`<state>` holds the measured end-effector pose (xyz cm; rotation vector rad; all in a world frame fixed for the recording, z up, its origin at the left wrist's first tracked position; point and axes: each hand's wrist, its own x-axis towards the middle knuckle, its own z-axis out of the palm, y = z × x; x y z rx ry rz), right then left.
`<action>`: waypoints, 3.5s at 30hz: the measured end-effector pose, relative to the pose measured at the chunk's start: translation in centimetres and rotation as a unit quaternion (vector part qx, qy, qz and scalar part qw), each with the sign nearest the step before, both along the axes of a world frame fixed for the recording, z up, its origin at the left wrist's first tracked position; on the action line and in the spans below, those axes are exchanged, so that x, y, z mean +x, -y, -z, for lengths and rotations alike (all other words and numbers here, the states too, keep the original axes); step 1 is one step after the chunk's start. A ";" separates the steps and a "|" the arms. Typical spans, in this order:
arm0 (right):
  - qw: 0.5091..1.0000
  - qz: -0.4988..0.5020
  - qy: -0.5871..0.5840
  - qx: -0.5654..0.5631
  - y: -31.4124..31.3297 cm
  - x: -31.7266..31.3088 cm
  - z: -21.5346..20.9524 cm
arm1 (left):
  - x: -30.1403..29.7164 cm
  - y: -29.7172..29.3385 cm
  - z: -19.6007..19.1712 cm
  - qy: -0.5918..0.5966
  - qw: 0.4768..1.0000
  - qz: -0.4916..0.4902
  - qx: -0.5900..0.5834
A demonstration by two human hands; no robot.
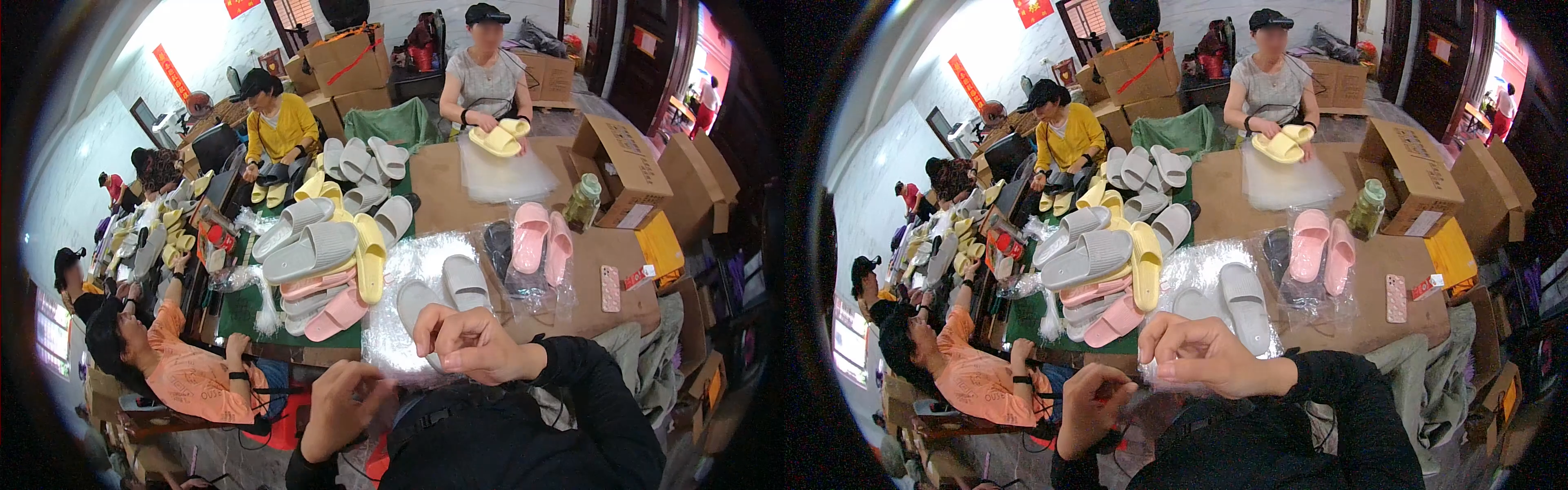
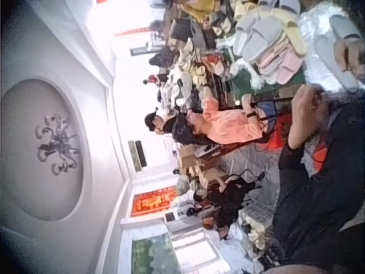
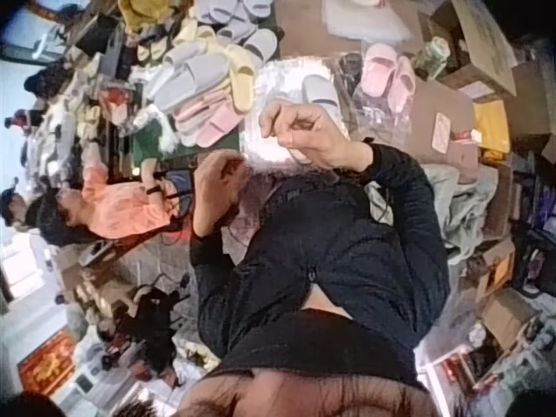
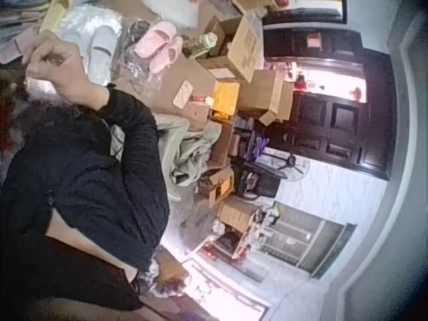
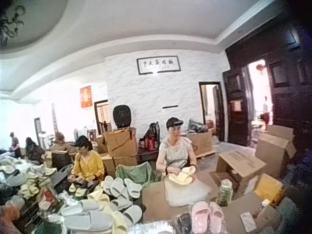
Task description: Packing pairs of plastic sandals into individual plastic bags and then into larger sacks in a warehouse or workshop setting.
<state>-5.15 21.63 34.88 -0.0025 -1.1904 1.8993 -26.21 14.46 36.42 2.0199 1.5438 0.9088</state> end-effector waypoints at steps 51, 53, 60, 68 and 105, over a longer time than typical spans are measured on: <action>0.994 0.071 -0.025 0.081 1.1 0.4 -0.2 | 6.0 -1.6 -2.3 -0.004 0.920 0.113 0.376; 0.994 0.074 -0.028 0.081 1.0 0.3 0.1 | 6.0 -1.8 -2.0 -0.005 0.916 0.117 0.384; 0.993 0.082 -0.036 0.076 0.8 0.1 0.0 | 6.0 -2.1 -2.2 -0.002 0.916 0.115 0.384; 0.995 0.082 -0.011 0.051 0.7 0.1 0.1 | 6.1 -1.8 -3.0 0.011 0.929 0.104 0.356; 0.691 0.497 0.106 0.513 -0.6 1.7 0.0 | 4.8 -2.0 -3.1 0.160 0.940 0.201 0.224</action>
